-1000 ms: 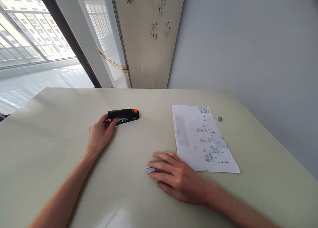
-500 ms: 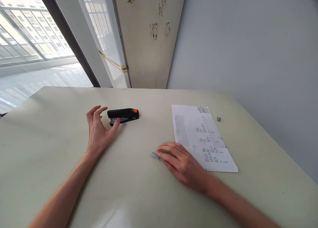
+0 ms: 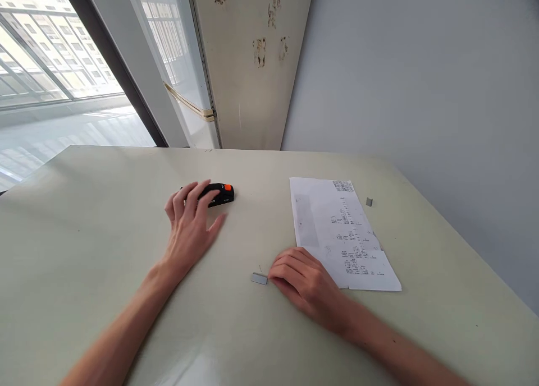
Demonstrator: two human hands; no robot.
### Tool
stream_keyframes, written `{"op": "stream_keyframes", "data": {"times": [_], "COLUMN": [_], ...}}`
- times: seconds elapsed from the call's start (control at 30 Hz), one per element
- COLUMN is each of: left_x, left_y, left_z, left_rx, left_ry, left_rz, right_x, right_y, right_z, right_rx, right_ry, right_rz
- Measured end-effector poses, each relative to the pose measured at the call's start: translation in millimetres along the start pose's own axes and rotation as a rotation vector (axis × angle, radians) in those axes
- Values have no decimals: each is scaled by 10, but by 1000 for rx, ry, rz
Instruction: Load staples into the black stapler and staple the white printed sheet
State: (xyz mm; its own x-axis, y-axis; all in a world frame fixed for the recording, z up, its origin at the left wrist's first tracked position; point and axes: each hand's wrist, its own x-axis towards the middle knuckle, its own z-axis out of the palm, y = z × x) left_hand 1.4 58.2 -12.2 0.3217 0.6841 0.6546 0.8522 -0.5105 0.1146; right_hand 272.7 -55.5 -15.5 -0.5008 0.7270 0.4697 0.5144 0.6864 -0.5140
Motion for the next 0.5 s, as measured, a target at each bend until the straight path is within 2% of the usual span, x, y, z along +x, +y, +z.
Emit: {"op": "stream_keyframes", "data": {"times": [0.13,0.27,0.5], "left_x": [50,97,279], "left_y": [-282,-522,-879], "left_z": [32,38,140], "left_rx": [66,41,38], "left_ry": [-2,-70,-75], "left_rz": [-39,-54,-91], "right_x": [5,23,4], "right_y": [-27,-68,-104], "right_z": [-5,35,138], "right_rx": [-2,-78,-56], "right_ry": [-40,-102,-43], "right_rz": [7,-91,-118]}}
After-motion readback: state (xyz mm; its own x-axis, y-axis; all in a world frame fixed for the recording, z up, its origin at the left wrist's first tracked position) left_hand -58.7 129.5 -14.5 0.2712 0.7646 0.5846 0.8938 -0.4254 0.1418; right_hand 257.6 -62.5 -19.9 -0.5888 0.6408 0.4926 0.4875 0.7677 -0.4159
